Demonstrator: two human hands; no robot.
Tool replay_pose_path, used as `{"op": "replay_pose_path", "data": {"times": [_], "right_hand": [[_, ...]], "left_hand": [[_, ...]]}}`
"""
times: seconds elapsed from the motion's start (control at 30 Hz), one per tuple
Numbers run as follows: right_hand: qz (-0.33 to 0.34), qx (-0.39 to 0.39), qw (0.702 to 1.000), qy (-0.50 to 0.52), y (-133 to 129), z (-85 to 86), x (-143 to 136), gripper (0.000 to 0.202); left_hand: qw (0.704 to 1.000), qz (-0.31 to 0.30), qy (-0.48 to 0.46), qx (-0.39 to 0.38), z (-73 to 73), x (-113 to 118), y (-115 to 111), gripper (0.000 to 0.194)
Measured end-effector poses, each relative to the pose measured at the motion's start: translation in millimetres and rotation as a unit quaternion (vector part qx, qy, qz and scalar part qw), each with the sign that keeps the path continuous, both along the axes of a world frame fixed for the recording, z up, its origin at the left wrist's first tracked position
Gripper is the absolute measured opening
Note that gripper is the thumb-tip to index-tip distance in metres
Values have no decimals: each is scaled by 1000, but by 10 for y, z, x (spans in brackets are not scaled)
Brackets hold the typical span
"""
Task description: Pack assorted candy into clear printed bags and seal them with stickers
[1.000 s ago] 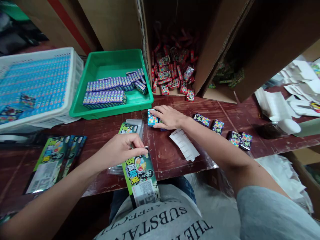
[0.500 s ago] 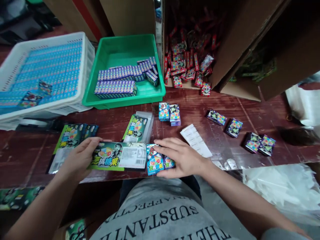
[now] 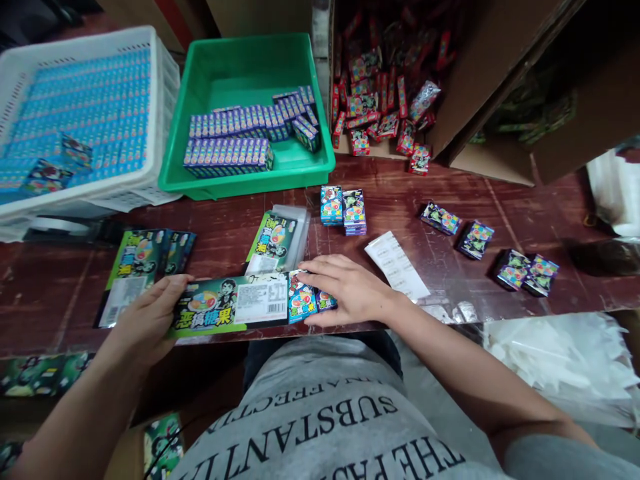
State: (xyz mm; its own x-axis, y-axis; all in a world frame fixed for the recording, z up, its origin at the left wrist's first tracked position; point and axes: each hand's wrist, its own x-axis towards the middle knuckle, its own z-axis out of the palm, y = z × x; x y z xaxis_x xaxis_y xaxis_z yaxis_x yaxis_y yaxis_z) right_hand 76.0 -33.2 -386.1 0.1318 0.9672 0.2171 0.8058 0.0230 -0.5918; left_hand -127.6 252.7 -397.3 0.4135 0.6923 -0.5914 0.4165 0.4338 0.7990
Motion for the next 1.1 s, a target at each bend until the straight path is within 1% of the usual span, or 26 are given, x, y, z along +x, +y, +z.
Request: {"op": "replay_pose_path", "data": {"times": [0.13,0.23,0.33,0.4,0.47,0.5,0.53,0.57,0.63,0.7,0.8,0.93,1.03,1.1], "right_hand": [[-12,-23,999,-22,91,-91,-50,74],[-16,-45,999,-22,163,-232,-97,79],[1,-68,997,-25,171,-347,-128,88],[1,-81,996,-28,112,-349,-127,102],[-17,-98,994,-36,7,-290,-106,115],[-29,-108,993,-42,-52,-249,-89,119],[-39,-118,991,-49,-108,-207,-71,116],[-44,-125,990,-53,-156,-170,-52,110],[-45,-124,990,-42,-219,-117,-20,91],[-33,-102,994,-5,-236,-85,4,78],[-8,-69,997,38,-216,-52,39,73],[-3,-64,998,12,-164,-19,99,69],[-3,-58,998,-19,-124,25,149,68],[-33,-43,998,-25,-109,76,178,68]], "left_hand": [[999,13,-32,-17,-121,-25,-73,20],[999,16,-49,2,-196,-30,-157,20],[998,5,-54,41,-280,-65,-205,20],[995,-12,-48,83,-347,-105,-206,22],[992,-29,-45,113,-410,-141,-190,25],[991,-34,-46,118,-434,-151,-181,26],[991,-35,-49,118,-451,-154,-171,27],[992,-32,-53,114,-460,-149,-163,28],[994,-18,-57,96,-450,-122,-152,28],[996,-4,-56,64,-407,-88,-149,27],[999,-2,-51,12,-309,-48,-162,27],[999,-14,-44,-24,-200,14,-222,35],[999,-26,-38,-7,-149,79,-275,38],[997,-50,1,51,-140,122,-280,34]]}}
